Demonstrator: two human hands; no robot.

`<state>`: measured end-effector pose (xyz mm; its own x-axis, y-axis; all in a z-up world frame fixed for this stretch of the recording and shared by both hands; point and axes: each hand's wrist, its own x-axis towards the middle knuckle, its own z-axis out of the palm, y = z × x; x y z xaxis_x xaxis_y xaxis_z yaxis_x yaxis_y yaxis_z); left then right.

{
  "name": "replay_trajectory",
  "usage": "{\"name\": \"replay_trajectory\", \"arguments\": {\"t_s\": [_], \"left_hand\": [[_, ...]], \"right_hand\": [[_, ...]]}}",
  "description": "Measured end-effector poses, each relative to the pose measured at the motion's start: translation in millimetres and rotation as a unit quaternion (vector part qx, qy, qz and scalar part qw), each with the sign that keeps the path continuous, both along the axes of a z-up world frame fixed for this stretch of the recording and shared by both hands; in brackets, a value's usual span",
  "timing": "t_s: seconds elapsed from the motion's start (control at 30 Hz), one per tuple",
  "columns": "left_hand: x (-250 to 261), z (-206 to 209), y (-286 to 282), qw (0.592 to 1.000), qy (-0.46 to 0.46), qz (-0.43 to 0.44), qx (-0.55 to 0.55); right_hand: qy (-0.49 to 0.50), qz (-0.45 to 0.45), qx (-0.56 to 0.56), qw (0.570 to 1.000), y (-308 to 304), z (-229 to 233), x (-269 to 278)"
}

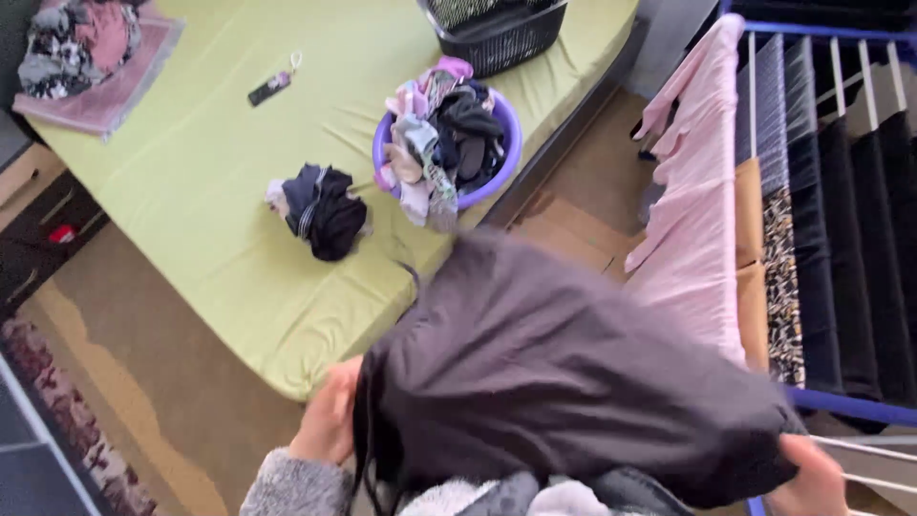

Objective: Sorting through a laundry basket and hanging a piece of clothing on a drying rack.

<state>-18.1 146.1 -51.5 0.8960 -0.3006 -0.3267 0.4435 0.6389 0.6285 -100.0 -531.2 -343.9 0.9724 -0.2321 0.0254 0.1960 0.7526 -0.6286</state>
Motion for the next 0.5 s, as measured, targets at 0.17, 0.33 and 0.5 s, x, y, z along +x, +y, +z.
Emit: {"name": "replay_trajectory", "arguments": {"t_s": [0.17, 0.33, 0.5], "left_hand": [[31.4, 38.9, -33.0, 0.939, 0.149, 0.135, 0.279], [51.2, 37.9, -37.7, 0.903, 0.082, 0.206, 0.368], [64.9, 11.1, -36.6, 0.945, 0.140, 0.152, 0.254]], "right_hand": [[0.283, -0.005, -0.143, 0.948, 177.1, 232.3, 37.7], [0.275, -0.124, -0.280, 0.911, 191.7, 211.5, 61.0], [0.252, -0.201, -0.479, 0.816, 215.8, 247.8, 73.4]]}}
